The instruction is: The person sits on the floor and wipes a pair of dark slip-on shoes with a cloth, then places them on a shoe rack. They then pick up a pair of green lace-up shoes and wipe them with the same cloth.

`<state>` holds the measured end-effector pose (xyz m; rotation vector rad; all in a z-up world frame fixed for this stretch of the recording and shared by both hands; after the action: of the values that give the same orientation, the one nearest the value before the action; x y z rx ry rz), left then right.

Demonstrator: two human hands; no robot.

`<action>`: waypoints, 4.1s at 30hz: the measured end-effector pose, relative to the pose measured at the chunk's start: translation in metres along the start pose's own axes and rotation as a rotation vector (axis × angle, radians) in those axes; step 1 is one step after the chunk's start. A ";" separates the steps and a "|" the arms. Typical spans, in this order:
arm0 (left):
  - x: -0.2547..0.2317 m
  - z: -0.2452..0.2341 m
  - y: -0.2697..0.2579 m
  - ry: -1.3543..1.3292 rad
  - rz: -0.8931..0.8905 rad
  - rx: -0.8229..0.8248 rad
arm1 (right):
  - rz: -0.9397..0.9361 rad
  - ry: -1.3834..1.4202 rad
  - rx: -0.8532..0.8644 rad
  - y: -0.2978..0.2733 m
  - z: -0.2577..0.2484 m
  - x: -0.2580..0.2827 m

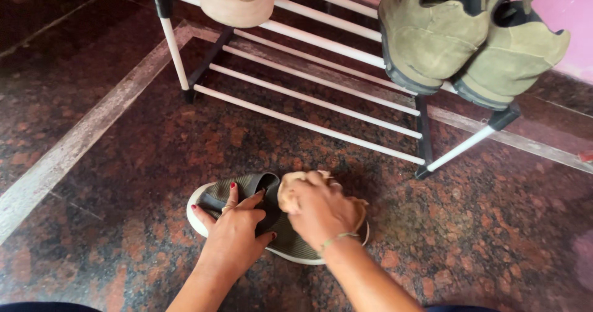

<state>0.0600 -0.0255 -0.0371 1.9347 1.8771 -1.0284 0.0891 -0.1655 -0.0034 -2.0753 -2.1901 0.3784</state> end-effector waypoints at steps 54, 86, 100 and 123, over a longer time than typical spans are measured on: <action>-0.001 -0.001 0.000 -0.055 0.004 -0.042 | 0.244 0.111 -0.144 -0.050 0.028 -0.080; 0.026 -0.012 -0.011 0.167 -0.022 0.168 | 0.441 0.417 0.024 -0.042 0.040 -0.081; 0.001 -0.007 -0.014 0.081 0.019 0.144 | 0.328 0.141 0.046 -0.037 0.050 -0.117; 0.004 0.000 -0.012 -0.030 -0.031 0.294 | 0.251 0.368 -0.266 -0.053 0.005 -0.087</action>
<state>0.0479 -0.0206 -0.0365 2.0346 1.8303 -1.4023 0.0427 -0.2542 0.0135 -2.3326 -1.8531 -0.2767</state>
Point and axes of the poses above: each hand's wrist, its own y-axis towards the middle knuckle, its own z-axis out of the palm, x = y × z, the point moved 7 cm from there along y, towards the middle knuckle, and after that the axes turned 11 degrees about -y, right-handed, at the moved point
